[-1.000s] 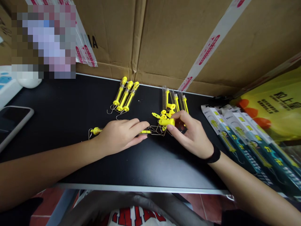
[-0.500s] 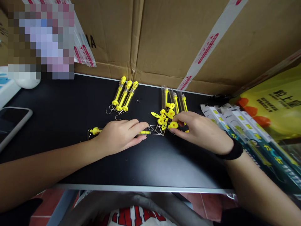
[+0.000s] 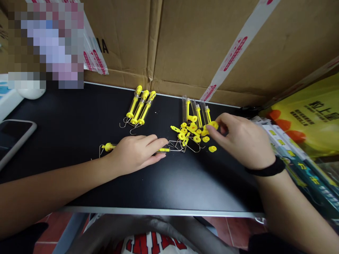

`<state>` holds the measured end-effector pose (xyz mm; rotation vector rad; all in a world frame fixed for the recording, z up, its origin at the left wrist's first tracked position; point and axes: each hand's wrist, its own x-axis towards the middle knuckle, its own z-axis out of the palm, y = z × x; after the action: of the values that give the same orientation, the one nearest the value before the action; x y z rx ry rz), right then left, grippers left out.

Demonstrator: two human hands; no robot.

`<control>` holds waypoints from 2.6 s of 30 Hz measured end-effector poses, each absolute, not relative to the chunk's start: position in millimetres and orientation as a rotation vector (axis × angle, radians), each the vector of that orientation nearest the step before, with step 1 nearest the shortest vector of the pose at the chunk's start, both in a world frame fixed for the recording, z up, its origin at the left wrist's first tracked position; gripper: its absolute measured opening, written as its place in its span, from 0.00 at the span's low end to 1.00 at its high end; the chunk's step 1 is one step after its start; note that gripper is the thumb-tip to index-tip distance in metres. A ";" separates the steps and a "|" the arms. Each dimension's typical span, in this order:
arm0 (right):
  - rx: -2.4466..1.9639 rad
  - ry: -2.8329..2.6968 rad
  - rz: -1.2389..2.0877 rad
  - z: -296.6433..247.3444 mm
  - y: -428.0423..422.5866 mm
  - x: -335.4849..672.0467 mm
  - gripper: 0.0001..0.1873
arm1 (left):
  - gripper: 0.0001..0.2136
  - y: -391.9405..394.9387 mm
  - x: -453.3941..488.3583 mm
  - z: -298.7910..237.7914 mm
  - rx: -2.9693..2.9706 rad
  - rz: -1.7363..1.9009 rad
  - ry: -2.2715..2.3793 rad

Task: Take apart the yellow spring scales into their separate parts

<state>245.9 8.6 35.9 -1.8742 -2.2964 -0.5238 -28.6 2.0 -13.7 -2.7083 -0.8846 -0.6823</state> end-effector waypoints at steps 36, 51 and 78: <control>-2.074 -2.320 -0.655 28.9 10.2 252.7 0.21 | 0.11 2.5 -28.0 -13.8 -2.741 -0.663 -0.889; -0.992 -2.490 0.197 -6.4 -19.0 195.8 0.09 | 0.11 0.2 -24.0 -16.7 -2.791 -0.655 -0.790; -1.049 -2.339 0.271 0.8 -14.2 207.5 0.05 | 0.10 3.3 -27.6 -14.6 -2.765 -0.718 -0.828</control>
<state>207.5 -14.2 0.8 -1.0489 -2.3394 0.2711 -27.6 3.3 -14.6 -2.7652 -0.8281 -0.7179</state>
